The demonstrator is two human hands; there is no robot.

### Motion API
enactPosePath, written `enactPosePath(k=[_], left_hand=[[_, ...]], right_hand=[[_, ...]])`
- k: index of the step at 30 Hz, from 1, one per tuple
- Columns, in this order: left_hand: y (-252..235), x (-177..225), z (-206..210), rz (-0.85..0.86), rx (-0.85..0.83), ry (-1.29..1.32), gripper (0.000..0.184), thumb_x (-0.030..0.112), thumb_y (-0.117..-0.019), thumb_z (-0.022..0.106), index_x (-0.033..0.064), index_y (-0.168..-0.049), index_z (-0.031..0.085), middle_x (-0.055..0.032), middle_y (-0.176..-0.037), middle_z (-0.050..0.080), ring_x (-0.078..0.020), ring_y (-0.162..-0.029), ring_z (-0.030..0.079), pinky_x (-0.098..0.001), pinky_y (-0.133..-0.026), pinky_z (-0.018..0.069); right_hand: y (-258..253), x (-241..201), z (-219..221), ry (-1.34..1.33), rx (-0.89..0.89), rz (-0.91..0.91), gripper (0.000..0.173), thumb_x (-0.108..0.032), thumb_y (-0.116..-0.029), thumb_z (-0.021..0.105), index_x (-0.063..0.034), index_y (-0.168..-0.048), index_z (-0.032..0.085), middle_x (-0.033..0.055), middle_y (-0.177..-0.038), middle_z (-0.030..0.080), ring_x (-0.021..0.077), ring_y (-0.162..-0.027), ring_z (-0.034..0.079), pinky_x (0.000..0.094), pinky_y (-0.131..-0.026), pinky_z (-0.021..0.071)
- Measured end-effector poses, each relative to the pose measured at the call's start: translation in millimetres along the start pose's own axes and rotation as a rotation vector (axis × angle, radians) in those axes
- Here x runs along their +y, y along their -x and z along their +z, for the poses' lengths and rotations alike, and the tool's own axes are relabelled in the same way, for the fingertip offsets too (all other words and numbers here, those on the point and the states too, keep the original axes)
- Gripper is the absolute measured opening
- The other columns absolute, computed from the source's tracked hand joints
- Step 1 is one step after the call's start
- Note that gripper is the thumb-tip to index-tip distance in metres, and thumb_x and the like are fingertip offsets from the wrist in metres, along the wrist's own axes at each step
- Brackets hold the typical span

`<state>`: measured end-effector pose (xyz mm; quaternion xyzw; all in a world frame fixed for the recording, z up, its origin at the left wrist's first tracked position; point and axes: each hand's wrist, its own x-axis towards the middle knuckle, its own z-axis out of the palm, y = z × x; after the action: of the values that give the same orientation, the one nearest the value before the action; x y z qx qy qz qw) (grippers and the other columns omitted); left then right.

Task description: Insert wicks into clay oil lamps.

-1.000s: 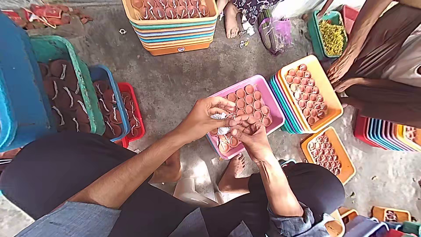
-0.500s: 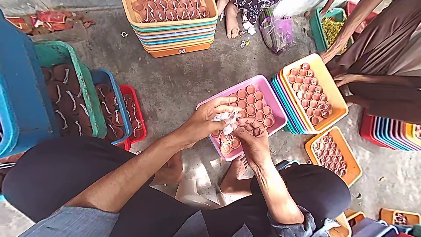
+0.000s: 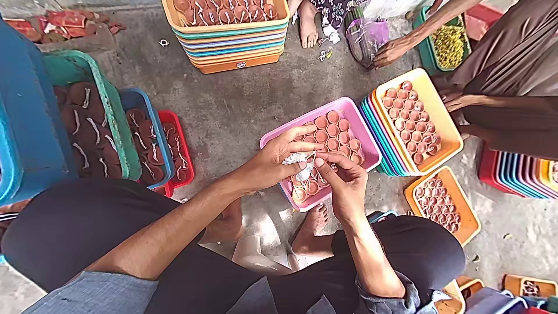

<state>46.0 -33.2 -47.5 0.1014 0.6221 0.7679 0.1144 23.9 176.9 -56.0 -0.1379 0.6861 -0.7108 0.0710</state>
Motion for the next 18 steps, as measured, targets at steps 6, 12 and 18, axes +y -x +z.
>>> enactPosePath(k=[6,12,18], left_hand=[[-1.4,-4.4,-0.7,0.007,-0.044,-0.031,0.07,-0.011,-0.0949,0.056,0.0024,-0.158,0.029,-0.0121,-0.144,0.06,-0.0243,-0.134,0.057,-0.0382,-0.113,0.0486],[-1.8,-4.0,-1.6,0.012,-0.037,0.0,0.067,-0.013,-0.0948,0.053,0.001,-0.156,0.03,-0.0142,-0.143,0.06,-0.0262,-0.134,0.058,-0.0406,-0.114,0.0484],[-1.8,-4.3,-2.4,0.024,-0.036,0.001,0.067,-0.014,-0.0945,0.054,0.0001,-0.156,0.031,-0.0147,-0.142,0.061,-0.026,-0.133,0.058,-0.0402,-0.113,0.0489]], right_hand=[[-0.6,2.0,-0.9,-0.029,-0.03,0.074,0.008,-0.004,-0.0912,0.075,-0.0018,-0.098,0.078,0.0101,-0.098,0.072,0.016,-0.086,0.068,0.0299,-0.075,0.06],[-1.0,4.1,-4.4,-0.165,-0.069,0.157,0.009,-0.008,-0.093,0.07,-0.0049,-0.101,0.074,0.0082,-0.095,0.069,0.0152,-0.085,0.066,0.0347,-0.082,0.0575],[-1.3,2.9,-3.9,-0.192,-0.064,0.164,0.01,-0.01,-0.0977,0.065,-0.0052,-0.101,0.073,0.0071,-0.095,0.069,0.0142,-0.083,0.065,0.0338,-0.081,0.057]])
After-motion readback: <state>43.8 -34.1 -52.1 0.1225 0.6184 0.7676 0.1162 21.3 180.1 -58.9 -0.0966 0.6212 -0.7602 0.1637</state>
